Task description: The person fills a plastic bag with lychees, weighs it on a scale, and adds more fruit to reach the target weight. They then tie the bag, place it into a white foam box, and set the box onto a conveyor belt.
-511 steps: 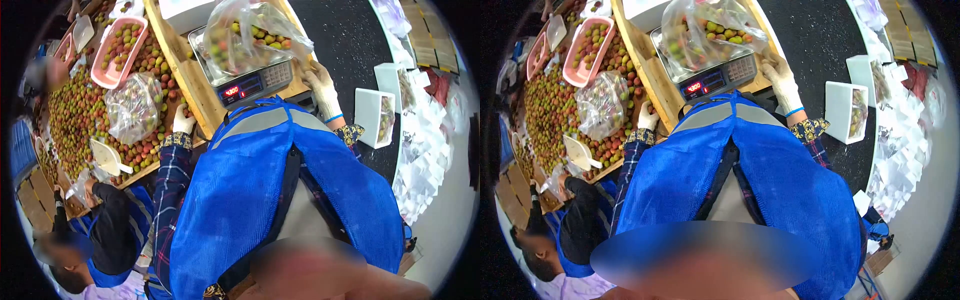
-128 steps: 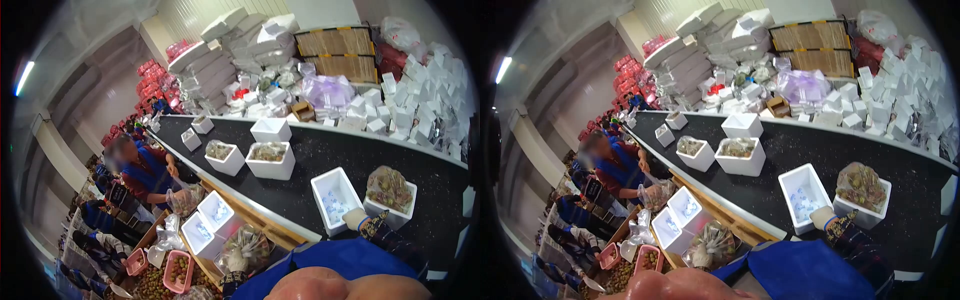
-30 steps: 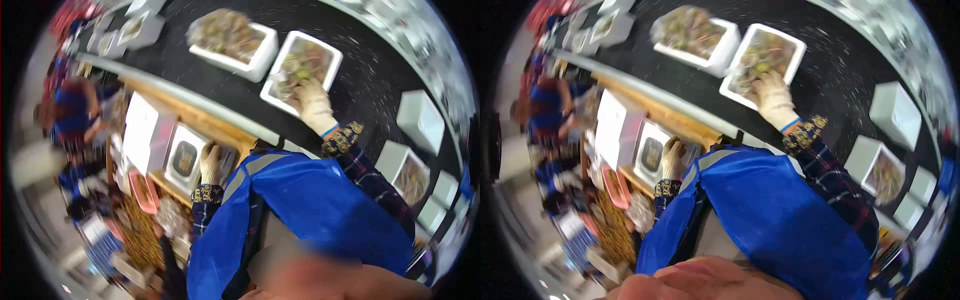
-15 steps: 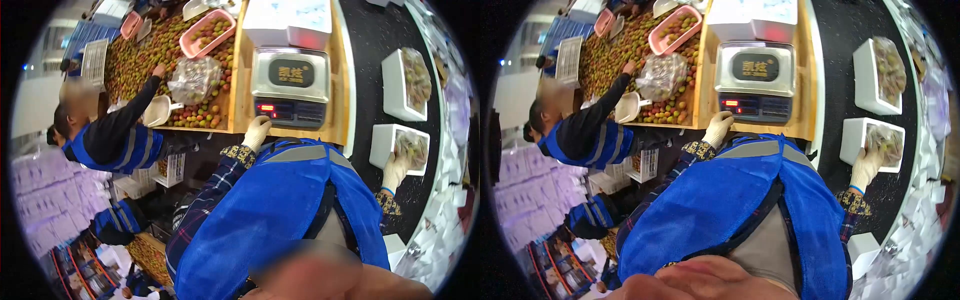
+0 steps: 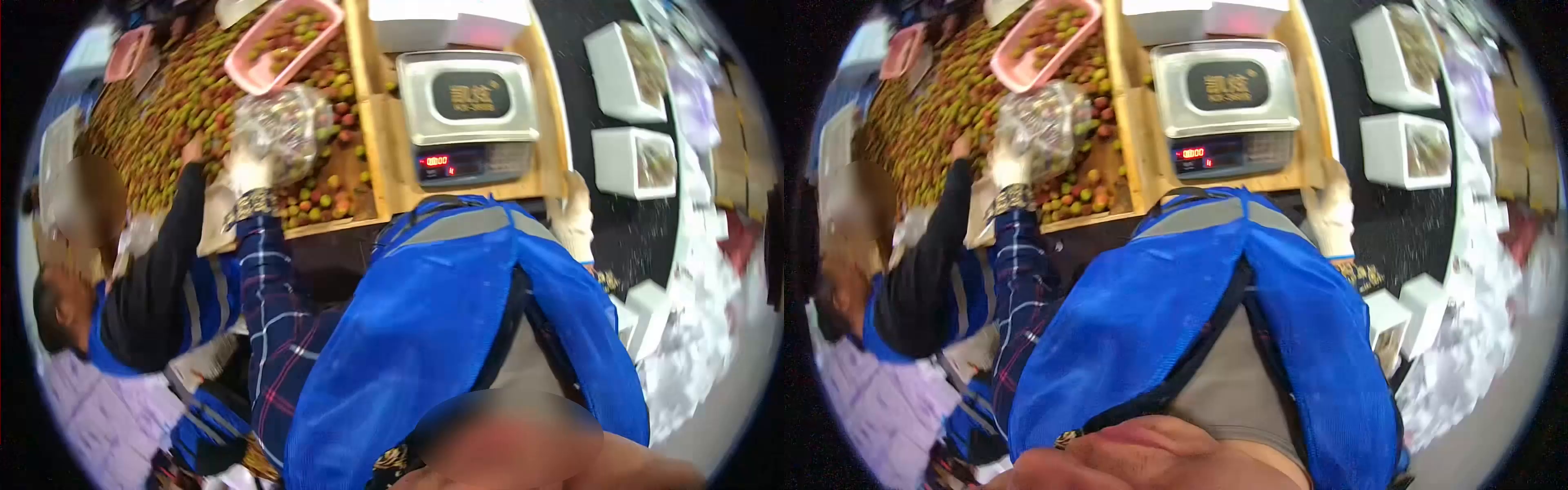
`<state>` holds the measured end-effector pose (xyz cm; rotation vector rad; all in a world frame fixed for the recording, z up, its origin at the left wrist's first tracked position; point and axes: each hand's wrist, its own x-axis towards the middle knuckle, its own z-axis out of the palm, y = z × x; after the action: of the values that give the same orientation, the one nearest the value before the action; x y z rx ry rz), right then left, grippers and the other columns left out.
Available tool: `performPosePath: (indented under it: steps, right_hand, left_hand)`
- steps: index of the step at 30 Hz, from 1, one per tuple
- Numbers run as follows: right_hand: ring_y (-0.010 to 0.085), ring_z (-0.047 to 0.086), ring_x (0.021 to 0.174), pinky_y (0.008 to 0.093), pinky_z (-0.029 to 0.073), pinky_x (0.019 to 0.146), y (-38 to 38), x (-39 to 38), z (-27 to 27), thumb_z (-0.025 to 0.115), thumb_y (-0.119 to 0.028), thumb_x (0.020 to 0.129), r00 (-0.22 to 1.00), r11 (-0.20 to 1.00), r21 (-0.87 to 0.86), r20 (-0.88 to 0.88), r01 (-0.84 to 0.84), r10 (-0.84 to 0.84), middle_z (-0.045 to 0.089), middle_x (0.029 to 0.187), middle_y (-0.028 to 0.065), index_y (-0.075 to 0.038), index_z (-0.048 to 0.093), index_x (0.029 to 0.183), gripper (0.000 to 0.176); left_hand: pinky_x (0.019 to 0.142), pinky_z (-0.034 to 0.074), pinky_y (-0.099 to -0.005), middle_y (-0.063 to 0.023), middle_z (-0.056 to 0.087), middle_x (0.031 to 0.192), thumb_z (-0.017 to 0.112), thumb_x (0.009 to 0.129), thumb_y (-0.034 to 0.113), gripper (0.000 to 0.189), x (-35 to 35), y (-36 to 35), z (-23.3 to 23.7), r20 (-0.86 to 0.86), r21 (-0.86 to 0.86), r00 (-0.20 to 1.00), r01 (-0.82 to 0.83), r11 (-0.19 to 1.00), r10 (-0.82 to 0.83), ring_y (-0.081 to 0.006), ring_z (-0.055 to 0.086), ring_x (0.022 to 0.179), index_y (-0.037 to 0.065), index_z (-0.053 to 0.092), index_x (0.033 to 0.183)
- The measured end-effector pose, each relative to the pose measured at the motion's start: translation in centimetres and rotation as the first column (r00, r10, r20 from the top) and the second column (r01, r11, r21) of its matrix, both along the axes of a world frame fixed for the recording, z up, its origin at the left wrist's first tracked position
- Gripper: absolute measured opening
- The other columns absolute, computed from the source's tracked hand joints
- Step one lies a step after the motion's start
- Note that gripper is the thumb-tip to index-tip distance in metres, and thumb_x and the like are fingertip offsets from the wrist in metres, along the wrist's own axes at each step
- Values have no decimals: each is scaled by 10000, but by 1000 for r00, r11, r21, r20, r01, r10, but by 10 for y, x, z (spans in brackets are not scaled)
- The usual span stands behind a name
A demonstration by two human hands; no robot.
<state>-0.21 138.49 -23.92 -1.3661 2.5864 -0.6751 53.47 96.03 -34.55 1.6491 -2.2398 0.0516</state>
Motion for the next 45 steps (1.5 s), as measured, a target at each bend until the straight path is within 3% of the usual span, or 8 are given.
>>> performPosePath:
  steps: [2,4,6,9,15,23,28,45]
  right_hand:
    - [451,578,1338,497,477,1132,-5,30,9,797,-199,879,991,998,44,122,49,-54,620,1392,281,-21,578,1443,631]
    - [458,610,1268,513,497,1076,1,50,25,797,-189,868,993,989,131,87,66,-78,653,1301,292,-10,598,1406,601]
    - [461,627,1235,525,503,1053,12,70,39,791,-199,866,996,974,214,29,74,-82,665,1265,299,4,611,1381,581]
    - [468,653,1205,522,522,1040,28,77,20,763,-257,884,987,976,163,43,147,-156,677,1261,303,13,618,1384,587]
    - [438,669,1248,486,534,1069,32,-34,44,707,-375,938,864,868,72,83,491,-496,662,1375,285,-65,600,1466,622]
    - [410,702,1219,482,550,1058,-58,-283,114,814,-494,856,829,823,119,4,556,-560,667,1394,278,-11,506,1512,871]
    - [386,724,1186,450,556,1028,-123,-428,42,693,-493,958,969,907,354,6,228,-246,737,1294,257,-73,645,1444,645]
    - [87,566,697,281,502,644,3,-399,171,592,-156,1072,702,641,-550,712,535,25,607,828,5,1,694,1200,227]
  left_hand:
    - [1040,535,-547,-172,720,1336,801,877,400,626,-6,-8,12,312,381,940,-257,888,138,-390,668,1232,129,666,1425]
    - [982,594,-450,-156,701,1340,635,1001,457,666,102,-117,-116,612,-374,751,553,745,-250,-300,710,1174,-21,570,1460]
    - [1160,492,-524,-129,583,1581,400,1148,336,593,262,-290,-38,-196,860,951,284,425,-239,-382,578,1412,8,410,1642]
    - [1103,512,-509,-204,618,1508,486,1101,347,628,148,-182,-81,159,318,977,86,944,-143,-421,614,1343,-25,432,1604]
    - [1117,498,-438,-221,559,1577,619,1056,410,706,121,-114,-140,-422,235,889,298,925,-179,-402,528,1451,-28,462,1587]
    - [1061,517,-448,-251,627,1474,604,1032,218,452,144,-166,7,68,279,991,-133,951,119,-406,620,1304,-31,648,1406]
    - [1064,493,-454,-275,629,1386,690,933,31,503,-129,184,99,-229,177,937,-226,958,263,-407,628,1243,-68,613,1420]
    - [1238,376,-479,-310,429,1591,812,865,175,815,-630,250,217,-679,313,537,828,465,-500,-434,434,1491,-70,435,1544]
